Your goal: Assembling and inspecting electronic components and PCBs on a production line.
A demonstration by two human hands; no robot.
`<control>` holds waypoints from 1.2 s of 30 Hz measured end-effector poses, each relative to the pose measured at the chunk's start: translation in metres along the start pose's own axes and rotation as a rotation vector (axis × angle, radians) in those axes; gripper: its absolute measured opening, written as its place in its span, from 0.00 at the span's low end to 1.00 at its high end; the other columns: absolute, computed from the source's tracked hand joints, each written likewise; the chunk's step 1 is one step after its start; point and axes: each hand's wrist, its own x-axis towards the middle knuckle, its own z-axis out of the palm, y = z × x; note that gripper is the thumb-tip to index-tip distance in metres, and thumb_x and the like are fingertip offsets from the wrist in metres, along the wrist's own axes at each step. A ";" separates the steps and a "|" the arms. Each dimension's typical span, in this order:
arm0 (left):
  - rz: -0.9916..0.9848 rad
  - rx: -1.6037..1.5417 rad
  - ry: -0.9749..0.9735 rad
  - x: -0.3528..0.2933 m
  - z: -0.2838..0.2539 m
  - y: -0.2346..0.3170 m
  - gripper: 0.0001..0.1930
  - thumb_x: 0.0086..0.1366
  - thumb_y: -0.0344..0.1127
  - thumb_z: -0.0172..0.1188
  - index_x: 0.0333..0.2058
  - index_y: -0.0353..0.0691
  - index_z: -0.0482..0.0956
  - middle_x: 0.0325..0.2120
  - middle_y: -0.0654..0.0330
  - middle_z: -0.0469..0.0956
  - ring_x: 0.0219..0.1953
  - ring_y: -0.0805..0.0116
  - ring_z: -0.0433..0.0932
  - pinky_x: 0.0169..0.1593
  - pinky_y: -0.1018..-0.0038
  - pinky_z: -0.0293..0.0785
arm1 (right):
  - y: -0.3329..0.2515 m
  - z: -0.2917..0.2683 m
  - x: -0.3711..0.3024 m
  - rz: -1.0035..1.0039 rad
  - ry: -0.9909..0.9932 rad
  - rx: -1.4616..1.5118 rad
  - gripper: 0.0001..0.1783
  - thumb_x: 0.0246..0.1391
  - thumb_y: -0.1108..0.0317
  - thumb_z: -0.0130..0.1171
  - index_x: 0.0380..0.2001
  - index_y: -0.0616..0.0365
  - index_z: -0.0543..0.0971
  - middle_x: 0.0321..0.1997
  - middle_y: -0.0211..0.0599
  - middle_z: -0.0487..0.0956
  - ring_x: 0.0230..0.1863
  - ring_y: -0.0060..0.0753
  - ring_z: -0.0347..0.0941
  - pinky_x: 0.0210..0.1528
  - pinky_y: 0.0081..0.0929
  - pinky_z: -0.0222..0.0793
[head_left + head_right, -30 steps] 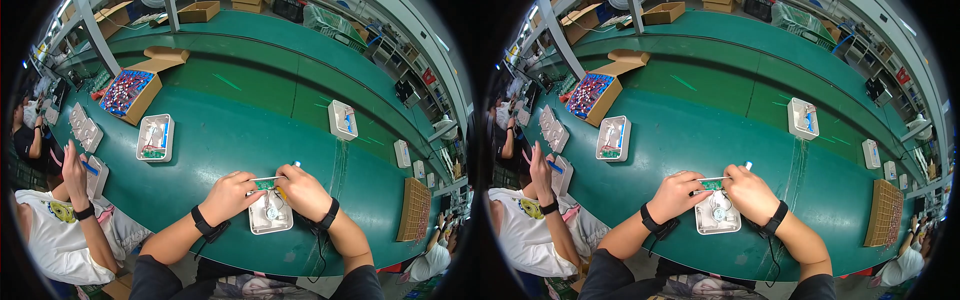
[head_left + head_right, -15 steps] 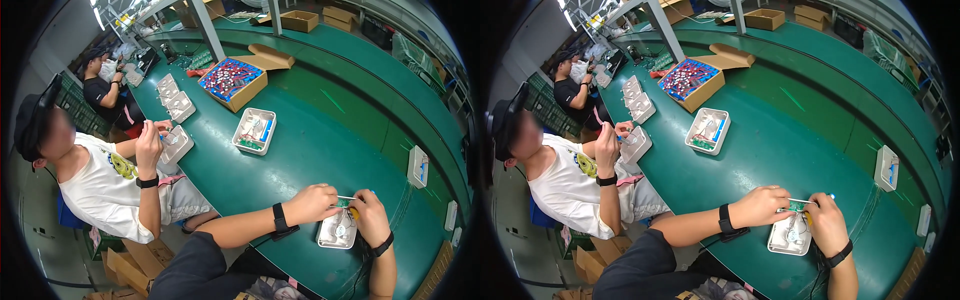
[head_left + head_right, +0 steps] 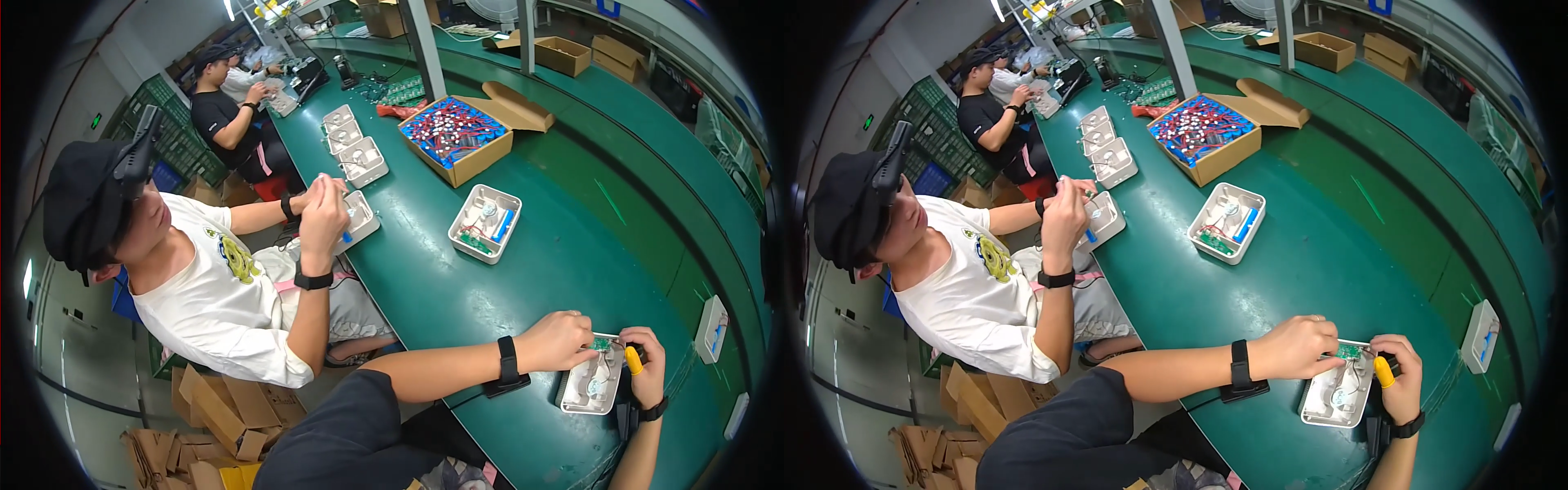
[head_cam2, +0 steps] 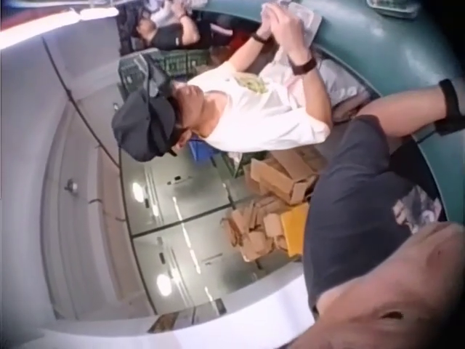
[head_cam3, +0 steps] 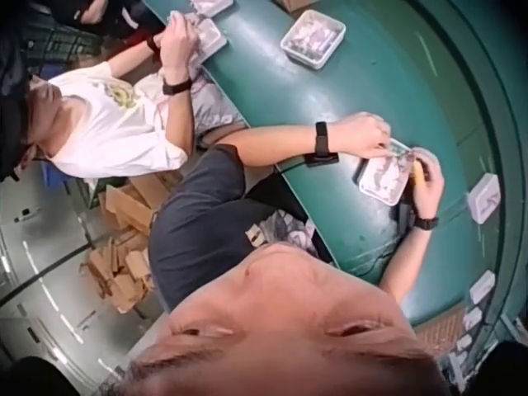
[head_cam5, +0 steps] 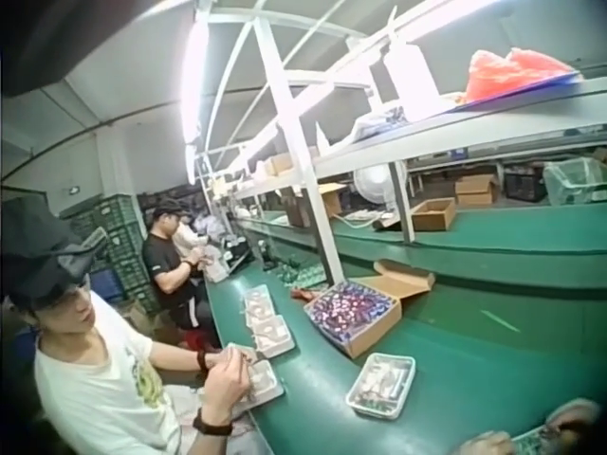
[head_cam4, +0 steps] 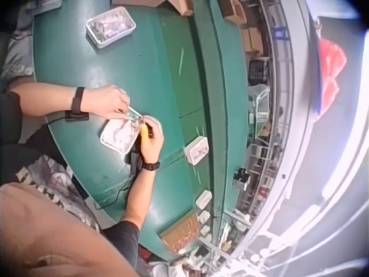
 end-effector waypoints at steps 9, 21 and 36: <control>-0.048 -0.050 0.040 0.007 -0.003 -0.010 0.13 0.62 0.40 0.71 0.24 0.36 0.84 0.27 0.54 0.78 0.34 0.51 0.80 0.41 0.59 0.79 | 0.027 0.009 -0.003 0.143 0.187 0.007 0.09 0.64 0.74 0.61 0.46 0.64 0.83 0.46 0.43 0.83 0.47 0.39 0.80 0.52 0.32 0.75; -0.032 -0.091 0.192 0.012 -0.006 -0.030 0.13 0.59 0.39 0.71 0.21 0.38 0.80 0.26 0.54 0.75 0.33 0.51 0.78 0.38 0.57 0.76 | 0.025 -0.004 0.006 -0.082 -0.062 -0.252 0.16 0.53 0.76 0.64 0.47 0.66 0.82 0.50 0.44 0.81 0.53 0.46 0.76 0.55 0.35 0.72; -0.009 -0.154 0.196 0.023 0.012 -0.038 0.16 0.58 0.40 0.71 0.19 0.39 0.77 0.27 0.55 0.71 0.36 0.52 0.74 0.42 0.58 0.73 | 0.066 -0.018 -0.003 0.136 0.178 -0.073 0.11 0.65 0.75 0.56 0.49 0.63 0.74 0.45 0.34 0.73 0.45 0.28 0.69 0.49 0.25 0.66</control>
